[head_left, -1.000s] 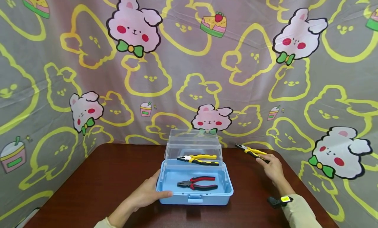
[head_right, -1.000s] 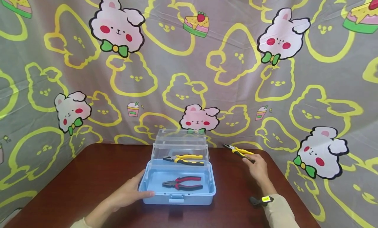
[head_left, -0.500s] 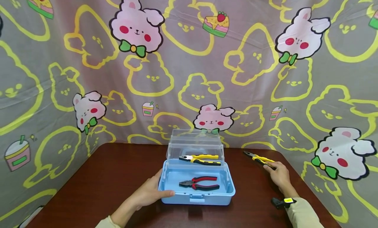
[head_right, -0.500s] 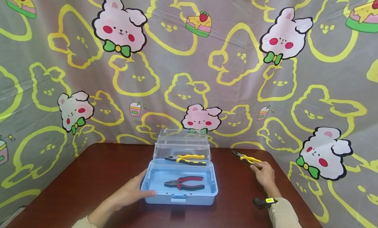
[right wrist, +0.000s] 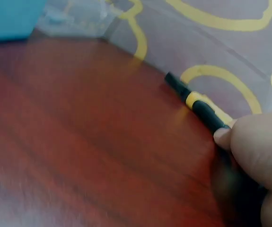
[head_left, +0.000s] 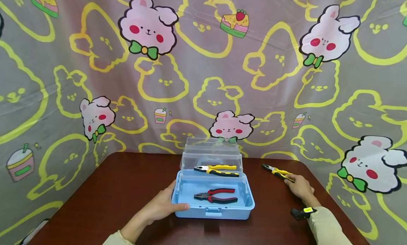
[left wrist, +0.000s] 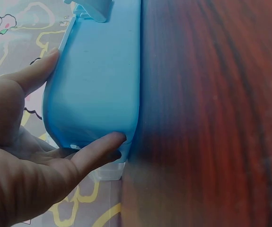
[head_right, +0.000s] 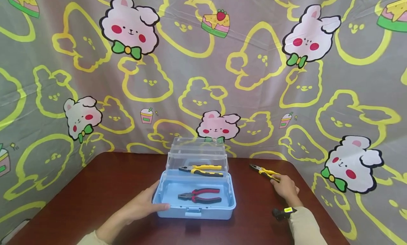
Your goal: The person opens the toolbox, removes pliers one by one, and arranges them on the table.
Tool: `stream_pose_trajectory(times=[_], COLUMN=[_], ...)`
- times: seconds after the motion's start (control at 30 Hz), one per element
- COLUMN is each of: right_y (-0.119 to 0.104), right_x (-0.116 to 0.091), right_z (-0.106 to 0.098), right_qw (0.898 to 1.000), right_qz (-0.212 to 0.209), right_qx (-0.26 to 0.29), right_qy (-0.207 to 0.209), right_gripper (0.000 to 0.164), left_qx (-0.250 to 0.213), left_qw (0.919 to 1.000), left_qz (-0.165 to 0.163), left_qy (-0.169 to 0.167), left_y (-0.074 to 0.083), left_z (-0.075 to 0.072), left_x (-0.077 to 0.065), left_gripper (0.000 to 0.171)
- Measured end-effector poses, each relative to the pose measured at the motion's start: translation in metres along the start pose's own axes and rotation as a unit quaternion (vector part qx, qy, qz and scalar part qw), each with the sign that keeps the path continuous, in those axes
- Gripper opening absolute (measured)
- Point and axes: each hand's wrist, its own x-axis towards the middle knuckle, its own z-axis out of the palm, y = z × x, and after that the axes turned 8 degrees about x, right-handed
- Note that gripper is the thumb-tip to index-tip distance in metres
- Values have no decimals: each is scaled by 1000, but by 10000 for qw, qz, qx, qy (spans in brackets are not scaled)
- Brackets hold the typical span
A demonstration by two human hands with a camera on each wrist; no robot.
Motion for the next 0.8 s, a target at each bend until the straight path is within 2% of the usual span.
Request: stream_pose_trajectory(times=[0.27,0.5,0.63,0.8], right_y=[-4,-6,-5,0], right_x=[-4,-7,-8,-10], right_z=[3,7,11,14], right_qw=[9995,9992,9993,9978], right_qz=[-133,-127,-110,-291], right_qx=[-271,-267,-178,122], right_qy=[134,284,313,588], right_gripper=[31,35,36,38], left_qx=[81,143,163,98], left_qw=[10000,9998,9997,9999], left_qz=[-48,-124,-147,-20], left_qy=[13,68,96,89], left_y=[3,2,0,-1], left_z=[-2,-1,-1,0], left_x=[1,0,0,0], left_gripper=[112,113,113,111])
